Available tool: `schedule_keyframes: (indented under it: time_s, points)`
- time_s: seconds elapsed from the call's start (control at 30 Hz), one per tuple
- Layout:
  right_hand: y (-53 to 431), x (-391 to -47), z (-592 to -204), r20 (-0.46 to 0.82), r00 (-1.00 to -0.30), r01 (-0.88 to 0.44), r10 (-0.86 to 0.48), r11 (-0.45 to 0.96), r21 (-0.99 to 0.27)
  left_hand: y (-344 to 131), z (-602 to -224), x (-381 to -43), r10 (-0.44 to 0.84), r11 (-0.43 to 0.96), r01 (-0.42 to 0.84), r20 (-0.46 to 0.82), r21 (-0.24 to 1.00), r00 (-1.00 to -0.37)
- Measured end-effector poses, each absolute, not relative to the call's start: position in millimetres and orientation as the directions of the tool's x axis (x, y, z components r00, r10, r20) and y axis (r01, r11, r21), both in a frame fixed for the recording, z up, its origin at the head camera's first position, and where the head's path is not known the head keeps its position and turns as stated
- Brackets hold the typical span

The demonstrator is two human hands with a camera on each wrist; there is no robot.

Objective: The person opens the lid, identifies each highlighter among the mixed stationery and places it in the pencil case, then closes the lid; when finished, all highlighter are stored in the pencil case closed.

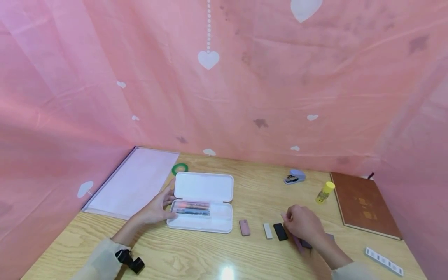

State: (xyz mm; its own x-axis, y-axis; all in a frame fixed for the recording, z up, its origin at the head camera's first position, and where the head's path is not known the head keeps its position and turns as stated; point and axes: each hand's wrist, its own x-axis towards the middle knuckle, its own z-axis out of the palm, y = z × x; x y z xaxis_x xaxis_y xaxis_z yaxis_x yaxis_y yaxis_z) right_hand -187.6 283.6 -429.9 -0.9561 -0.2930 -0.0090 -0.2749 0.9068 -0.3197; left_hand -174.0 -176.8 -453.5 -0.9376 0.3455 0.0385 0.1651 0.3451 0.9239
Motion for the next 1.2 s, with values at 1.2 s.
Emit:
schedule_keyframes:
  time_s: [1.2]
  points:
    - [47,-214,-388,0.034,-0.72,-0.648,-0.693,0.655,-0.388,-170,-455,-176,0.341,0.37,0.151,0.017,0.917,-0.94]
